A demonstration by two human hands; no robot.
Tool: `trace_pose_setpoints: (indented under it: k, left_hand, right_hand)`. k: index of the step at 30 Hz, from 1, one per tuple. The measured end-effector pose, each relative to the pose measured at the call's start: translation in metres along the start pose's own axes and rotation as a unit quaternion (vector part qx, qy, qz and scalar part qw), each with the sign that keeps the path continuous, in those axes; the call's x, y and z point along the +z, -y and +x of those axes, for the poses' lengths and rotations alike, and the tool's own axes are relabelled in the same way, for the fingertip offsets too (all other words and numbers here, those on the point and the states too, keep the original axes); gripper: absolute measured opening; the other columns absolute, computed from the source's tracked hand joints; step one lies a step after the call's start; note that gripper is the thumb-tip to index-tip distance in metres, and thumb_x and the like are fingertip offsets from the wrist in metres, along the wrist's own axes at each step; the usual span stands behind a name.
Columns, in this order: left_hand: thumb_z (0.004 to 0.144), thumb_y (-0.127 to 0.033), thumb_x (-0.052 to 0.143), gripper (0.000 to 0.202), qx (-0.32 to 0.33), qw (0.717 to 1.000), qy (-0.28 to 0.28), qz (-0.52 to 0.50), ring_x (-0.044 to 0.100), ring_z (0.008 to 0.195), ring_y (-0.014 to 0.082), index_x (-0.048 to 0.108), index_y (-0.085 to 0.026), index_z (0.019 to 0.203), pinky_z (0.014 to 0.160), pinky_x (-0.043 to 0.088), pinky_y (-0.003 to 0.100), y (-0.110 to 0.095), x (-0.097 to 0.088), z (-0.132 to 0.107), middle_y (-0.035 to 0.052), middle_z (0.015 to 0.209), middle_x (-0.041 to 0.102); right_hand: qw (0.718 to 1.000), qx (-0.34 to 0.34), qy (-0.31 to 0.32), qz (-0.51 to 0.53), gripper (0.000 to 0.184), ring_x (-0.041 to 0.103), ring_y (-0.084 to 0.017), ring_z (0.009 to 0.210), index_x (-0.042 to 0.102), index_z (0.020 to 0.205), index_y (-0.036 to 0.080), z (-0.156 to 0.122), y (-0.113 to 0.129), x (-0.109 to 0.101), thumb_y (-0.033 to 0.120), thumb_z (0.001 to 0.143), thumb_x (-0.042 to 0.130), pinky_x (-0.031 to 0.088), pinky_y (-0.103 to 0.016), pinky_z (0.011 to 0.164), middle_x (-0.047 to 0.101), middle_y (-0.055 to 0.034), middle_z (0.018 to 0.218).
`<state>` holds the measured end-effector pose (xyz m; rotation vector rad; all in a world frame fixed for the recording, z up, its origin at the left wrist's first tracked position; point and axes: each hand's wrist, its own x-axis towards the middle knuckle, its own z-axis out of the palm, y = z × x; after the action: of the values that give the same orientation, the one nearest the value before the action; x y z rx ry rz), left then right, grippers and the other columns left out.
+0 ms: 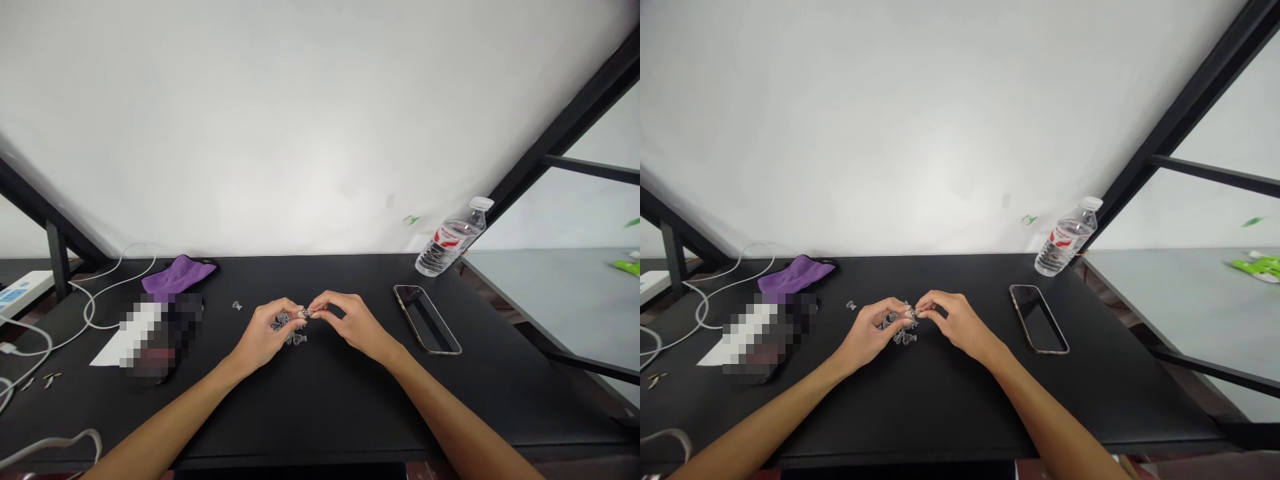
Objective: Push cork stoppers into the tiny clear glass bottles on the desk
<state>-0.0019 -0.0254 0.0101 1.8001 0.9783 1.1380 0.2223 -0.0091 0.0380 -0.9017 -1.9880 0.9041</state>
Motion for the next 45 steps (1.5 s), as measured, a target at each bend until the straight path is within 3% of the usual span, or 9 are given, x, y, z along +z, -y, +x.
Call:
trace_pose_setpoints:
  k: [7, 13, 18, 27, 45]
  left_hand:
    - [0.094, -0.027, 0.071, 0.008, 0.036, 0.999, -0.009, 0.025, 0.071, 0.092, 0.0201, 0.068, -0.019, 0.092, 0.086, 0.055, 0.033, -0.001, -0.001, 0.0, 0.006, 0.097, 0.073]
    - [0.094, -0.026, 0.071, 0.009, 0.078, 0.996, -0.038, 0.037, 0.068, 0.083, 0.0163, 0.065, -0.019, 0.092, 0.08, 0.054, 0.029, -0.003, -0.002, 0.002, 0.0028, 0.089, 0.07]
    - [0.094, -0.024, 0.073, 0.008, 0.08, 0.995, -0.049, 0.017, 0.068, 0.084, 0.0158, 0.066, -0.019, 0.094, 0.081, 0.055, 0.029, -0.004, -0.001, 0.002, 0.0026, 0.09, 0.069]
    - [0.093, -0.023, 0.073, 0.008, 0.089, 0.995, -0.051, 0.012, 0.071, 0.086, 0.0169, 0.068, -0.019, 0.09, 0.081, 0.057, 0.029, -0.003, 0.0, 0.0, 0.0042, 0.093, 0.072]
    - [0.094, -0.018, 0.071, 0.003, 0.125, 0.99, -0.04, 0.053, 0.071, 0.085, 0.0166, 0.069, -0.019, 0.093, 0.08, 0.057, 0.029, -0.003, -0.003, 0.0, 0.0046, 0.094, 0.072]
  right_hand:
    - [0.999, 0.017, -0.014, 0.043, 0.005, 0.072, -0.019, 0.085, 0.073, 0.094, 0.023, 0.001, -0.002, 0.004, 0.021, 0.095, 0.068, 0.055, -0.03, 0.083, 0.076, -0.0017, 0.09]
    - [0.993, 0.047, -0.03, 0.103, 0.012, 0.074, -0.021, 0.091, 0.074, 0.096, 0.021, 0.003, -0.005, 0.007, 0.031, 0.091, 0.075, 0.056, -0.031, 0.086, 0.077, -0.0028, 0.093]
    - [0.993, 0.051, -0.032, 0.099, 0.014, 0.074, -0.021, 0.09, 0.077, 0.094, 0.021, 0.003, -0.004, 0.007, 0.035, 0.091, 0.075, 0.056, -0.032, 0.085, 0.078, -0.0034, 0.092]
    - [0.979, 0.073, -0.038, 0.189, 0.011, 0.074, -0.02, 0.081, 0.077, 0.091, 0.019, 0.002, -0.01, 0.013, 0.03, 0.09, 0.074, 0.059, -0.033, 0.08, 0.078, -0.0038, 0.084]
    - [0.981, 0.073, -0.032, 0.176, 0.013, 0.073, -0.02, 0.08, 0.075, 0.091, 0.019, 0.001, -0.008, 0.015, 0.03, 0.094, 0.069, 0.058, -0.034, 0.079, 0.076, -0.0041, 0.084]
